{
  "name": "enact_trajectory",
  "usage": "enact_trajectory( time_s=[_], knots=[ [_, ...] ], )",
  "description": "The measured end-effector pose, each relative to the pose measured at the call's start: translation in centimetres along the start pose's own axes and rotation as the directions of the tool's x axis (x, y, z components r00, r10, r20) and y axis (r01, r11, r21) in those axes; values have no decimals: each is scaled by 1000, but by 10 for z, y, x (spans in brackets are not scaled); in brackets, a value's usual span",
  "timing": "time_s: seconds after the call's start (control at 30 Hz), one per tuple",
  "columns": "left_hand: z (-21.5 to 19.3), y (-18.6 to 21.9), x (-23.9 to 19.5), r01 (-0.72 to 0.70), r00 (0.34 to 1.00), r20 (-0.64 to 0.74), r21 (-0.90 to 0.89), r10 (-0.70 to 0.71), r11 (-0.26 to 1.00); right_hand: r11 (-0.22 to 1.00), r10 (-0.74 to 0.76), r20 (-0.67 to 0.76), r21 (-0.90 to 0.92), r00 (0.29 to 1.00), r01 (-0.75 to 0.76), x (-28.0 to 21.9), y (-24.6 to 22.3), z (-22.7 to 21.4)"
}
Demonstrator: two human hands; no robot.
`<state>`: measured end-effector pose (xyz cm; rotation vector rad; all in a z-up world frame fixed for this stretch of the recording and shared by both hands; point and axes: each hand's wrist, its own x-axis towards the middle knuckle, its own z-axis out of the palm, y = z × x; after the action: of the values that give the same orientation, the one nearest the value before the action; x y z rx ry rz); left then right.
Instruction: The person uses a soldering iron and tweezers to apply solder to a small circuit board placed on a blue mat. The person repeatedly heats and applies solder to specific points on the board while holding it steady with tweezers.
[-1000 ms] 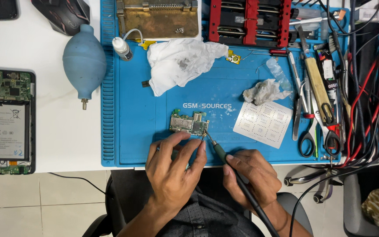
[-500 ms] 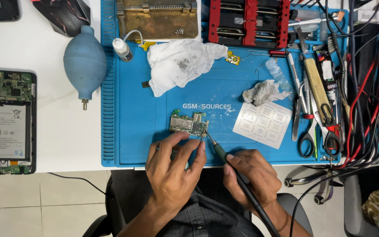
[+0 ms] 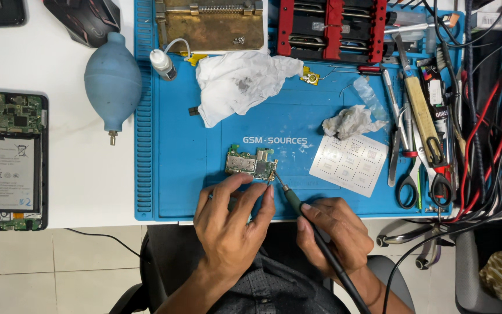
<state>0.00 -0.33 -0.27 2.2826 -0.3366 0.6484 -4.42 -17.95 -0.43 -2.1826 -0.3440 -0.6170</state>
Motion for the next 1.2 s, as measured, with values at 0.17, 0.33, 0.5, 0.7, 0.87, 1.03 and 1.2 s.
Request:
enact_trajectory(
  time_s=[0.17,0.33,0.5,0.7,0.87,1.03,1.2],
  knots=[
    [-2,0,0,-7,1000,14,2,7,1000,1000,-8,-5,20,1000,8,1,0,1],
    [-2,0,0,0,1000,23,7,0,1000,999,-25,7,39,1000,25,1,0,0],
    [-3,0,2,-2,1000,17,2,2,1000,999,-34,12,30,999,33,1,1,0],
    [-3,-2,-3,7,999,41,-14,-7,1000,998,-40,26,39,999,39,4,-1,1],
    [-4,-1,-1,4,999,36,-9,-4,1000,1000,-19,17,19,1000,19,3,-1,1],
    [-4,0,1,6,999,32,-3,-5,1000,1000,2,1,9,1000,-2,2,-1,1],
    [-4,0,1,6,1000,31,-6,-6,1000,1000,3,7,27,1000,-4,3,-2,0]
  ],
)
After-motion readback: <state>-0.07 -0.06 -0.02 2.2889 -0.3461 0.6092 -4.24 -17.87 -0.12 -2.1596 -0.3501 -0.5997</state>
